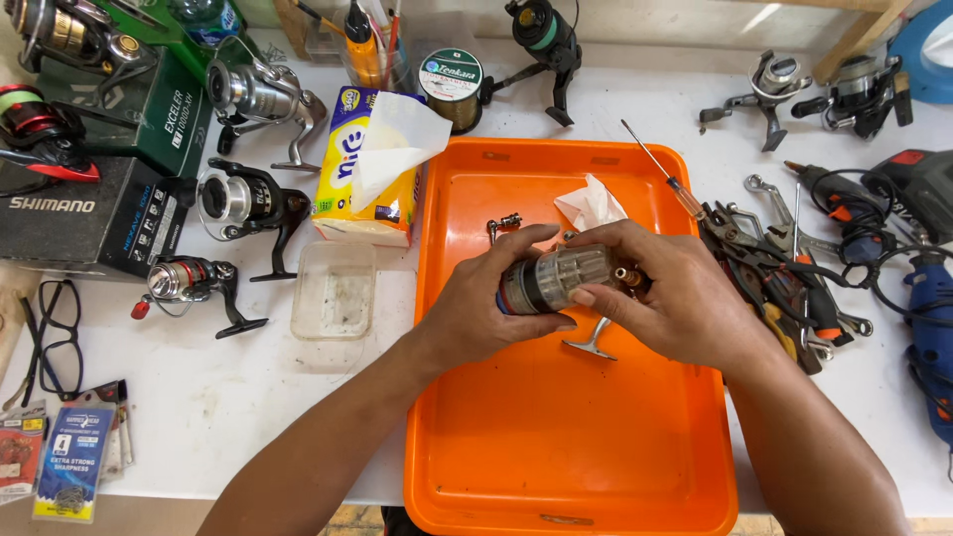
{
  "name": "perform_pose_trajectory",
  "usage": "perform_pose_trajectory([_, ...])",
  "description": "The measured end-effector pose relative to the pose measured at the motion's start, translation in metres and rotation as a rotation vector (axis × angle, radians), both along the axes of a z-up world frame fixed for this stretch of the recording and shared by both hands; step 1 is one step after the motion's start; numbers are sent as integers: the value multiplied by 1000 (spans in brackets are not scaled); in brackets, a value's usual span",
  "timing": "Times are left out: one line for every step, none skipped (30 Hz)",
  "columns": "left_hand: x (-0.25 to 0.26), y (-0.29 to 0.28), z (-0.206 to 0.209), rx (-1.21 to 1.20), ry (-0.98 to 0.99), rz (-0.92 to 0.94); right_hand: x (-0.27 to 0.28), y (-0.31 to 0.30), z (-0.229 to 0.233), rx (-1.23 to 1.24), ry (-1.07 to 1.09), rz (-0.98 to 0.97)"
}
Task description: The person disassembles a fishing reel by removing the spool and handle, then uses a screwdriver to loosen and remove screws from the handle. They place the removed parts on an orange tray and continue to manipulate the reel body and spool.
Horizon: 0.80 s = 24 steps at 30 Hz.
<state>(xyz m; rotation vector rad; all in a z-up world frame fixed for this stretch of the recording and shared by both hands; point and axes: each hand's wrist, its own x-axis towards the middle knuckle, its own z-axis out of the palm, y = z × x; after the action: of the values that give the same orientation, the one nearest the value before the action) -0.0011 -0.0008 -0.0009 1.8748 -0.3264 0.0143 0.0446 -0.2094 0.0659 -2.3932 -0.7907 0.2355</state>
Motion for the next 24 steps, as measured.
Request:
perform_pose_trajectory([0, 1, -2, -1, -6, 5, 3, 1, 2, -1, -6, 5])
perform_pose_trajectory([0, 3, -4, -93, -39, -9, 6, 3, 5, -18, -12, -3])
perform_pose_trajectory([1, 5, -5, -186, -74, -22, 10, 6, 8, -34, -19, -9])
perform_pose_trajectory([1, 5, -2, -187, -82, -16, 19, 10, 14, -36, -26, -3])
perform_pose_trajectory([1, 5, 0, -166, -113, 54, 29, 14, 20, -107, -74, -75])
perform_pose_trajectory([1, 5, 3, -145, -142, 125, 38, 18, 26, -177, -123, -149])
perform_pose_trajectory([3, 6, -4, -148, -148, 127, 53, 24, 27, -179, -129, -146])
perform_pose_trajectory([6, 6, -11, -112, -159, 222, 69, 31, 29, -178, -265, -123])
perform_pose_trajectory([10, 7, -17, -75, -175, 315, 86, 37, 32, -174, -408, -99])
perform_pose_trajectory([13, 8, -14, -78, -186, 316, 102, 47, 32, -175, -418, -98])
perform_pose_trajectory([14, 10, -13, -102, -110, 396, 117, 56, 29, -182, -487, -73])
perform_pose_trajectory([15, 11, -12, -126, -34, 475, 133, 65, 26, -190, -555, -47])
perform_pose_trajectory([15, 13, -10, -123, -31, 476, 144, 77, 19, -188, -551, -46])
perform_pose_trajectory([15, 14, -8, -157, 18, 518, 155, 88, 13, -253, -560, -78])
perform_pose_trajectory([16, 14, -6, -187, 66, 554, 167, 98, 6, -317, -568, -116])
perform_pose_trajectory([17, 14, -7, -181, 69, 550, 173, 105, -1, -314, -563, -122])
perform_pose_trajectory([17, 15, -8, -200, 61, 559, 180, 114, -7, -401, -500, -143])
perform_pose_trajectory([18, 15, -9, -219, 53, 568, 186, 123, -14, -488, -436, -164])
perform_pose_trajectory([18, 16, -7, -211, 55, 566, 189, 126, -18, -482, -431, -167])
perform_pose_trajectory([17, 16, -6, -198, 43, 569, 191, 129, -23, -525, -400, -160])
perform_pose_trajectory([17, 15, -5, -186, 33, 568, 194, 131, -28, -572, -366, -154])
perform_pose_trajectory([17, 16, -5, -180, 38, 564, 195, 134, -31, -568, -359, -158])
perform_pose_trajectory([18, 15, -6, -162, 19, 560, 196, 134, -34, -540, -335, -163])
perform_pose_trajectory([18, 14, -7, -145, 0, 556, 196, 133, -37, -511, -311, -168])
